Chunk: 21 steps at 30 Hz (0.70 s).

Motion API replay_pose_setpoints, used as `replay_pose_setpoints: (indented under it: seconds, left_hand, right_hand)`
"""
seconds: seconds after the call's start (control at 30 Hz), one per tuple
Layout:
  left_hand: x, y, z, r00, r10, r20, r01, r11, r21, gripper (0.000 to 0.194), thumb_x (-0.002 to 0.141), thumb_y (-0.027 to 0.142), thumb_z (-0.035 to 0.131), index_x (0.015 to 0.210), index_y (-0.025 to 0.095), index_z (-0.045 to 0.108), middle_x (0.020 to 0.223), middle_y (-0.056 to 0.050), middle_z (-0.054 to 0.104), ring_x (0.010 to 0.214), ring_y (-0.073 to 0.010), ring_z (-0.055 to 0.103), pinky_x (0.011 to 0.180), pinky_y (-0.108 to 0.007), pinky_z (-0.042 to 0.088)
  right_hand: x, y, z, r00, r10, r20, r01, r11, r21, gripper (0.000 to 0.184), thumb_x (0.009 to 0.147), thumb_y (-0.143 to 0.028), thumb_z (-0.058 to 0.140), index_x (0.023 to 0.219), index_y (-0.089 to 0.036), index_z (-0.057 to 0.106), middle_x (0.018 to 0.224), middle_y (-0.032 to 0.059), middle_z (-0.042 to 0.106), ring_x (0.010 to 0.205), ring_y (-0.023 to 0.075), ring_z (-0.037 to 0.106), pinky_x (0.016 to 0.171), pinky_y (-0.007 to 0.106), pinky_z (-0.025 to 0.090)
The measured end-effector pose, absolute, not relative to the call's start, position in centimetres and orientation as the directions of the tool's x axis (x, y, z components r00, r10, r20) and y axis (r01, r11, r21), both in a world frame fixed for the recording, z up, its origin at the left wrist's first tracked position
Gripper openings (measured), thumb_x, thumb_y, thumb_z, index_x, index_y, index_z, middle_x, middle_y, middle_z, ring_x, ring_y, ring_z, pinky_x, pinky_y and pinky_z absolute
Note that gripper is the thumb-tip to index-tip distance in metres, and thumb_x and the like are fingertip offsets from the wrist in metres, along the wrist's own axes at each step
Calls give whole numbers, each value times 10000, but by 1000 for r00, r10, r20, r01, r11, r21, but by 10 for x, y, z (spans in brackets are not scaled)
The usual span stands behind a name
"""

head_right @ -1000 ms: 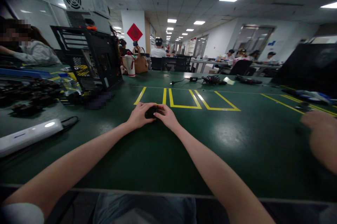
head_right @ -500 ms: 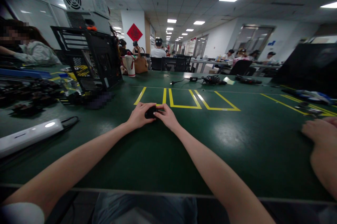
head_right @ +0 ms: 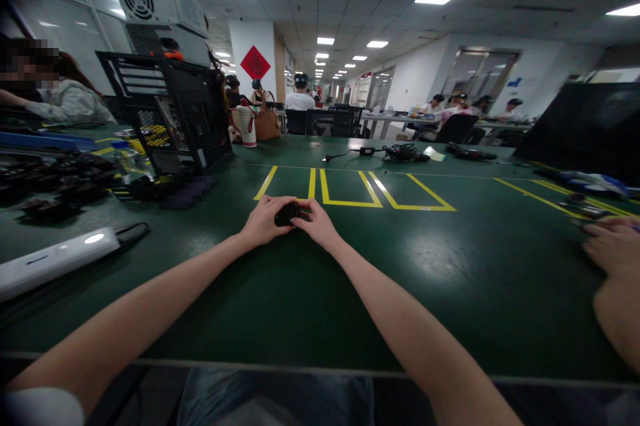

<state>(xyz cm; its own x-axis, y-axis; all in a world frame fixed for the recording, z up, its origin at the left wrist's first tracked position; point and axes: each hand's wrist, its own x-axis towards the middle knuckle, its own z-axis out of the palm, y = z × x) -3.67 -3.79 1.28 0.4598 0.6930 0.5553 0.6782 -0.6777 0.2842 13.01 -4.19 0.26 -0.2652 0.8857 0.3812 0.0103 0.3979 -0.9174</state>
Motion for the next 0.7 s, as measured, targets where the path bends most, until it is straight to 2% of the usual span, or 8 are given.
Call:
replay_pose_setpoints:
  seconds: [0.17, 0.4, 0.7]
  left_hand:
    - [-36, -39, 13, 453, 706, 545, 684, -667, 295, 606, 655, 311, 629, 1197, 293, 360, 1147, -13, 511, 948, -220, 402, 746, -358, 410]
    - [-36, -40, 14, 455, 709, 539, 682, -666, 300, 605, 654, 298, 631, 1196, 294, 362, 1149, -18, 510, 948, -225, 409, 743, -366, 412]
    - [-36, -38, 13, 459, 698, 550, 677, -676, 292, 610, 654, 282, 626, 1201, 296, 356, 1150, -10, 511, 945, -220, 405, 749, -363, 411]
  right_hand:
    - [132, -40, 2, -256, 876, 410, 32, 431, -902, 276, 672, -198, 605, 930, -189, 508, 1012, 24, 543, 1017, 160, 516, 954, 372, 379]
    - [134, -42, 3, -255, 896, 363, 96, 397, -913, 382, 673, -194, 606, 1038, -197, 494, 1084, 50, 523, 1042, 192, 504, 943, 414, 379]
    - [130, -42, 3, -275, 883, 381, 30, 404, -914, 355, 640, -124, 603, 965, -198, 480, 1048, 27, 503, 1022, 170, 512, 916, 372, 411]
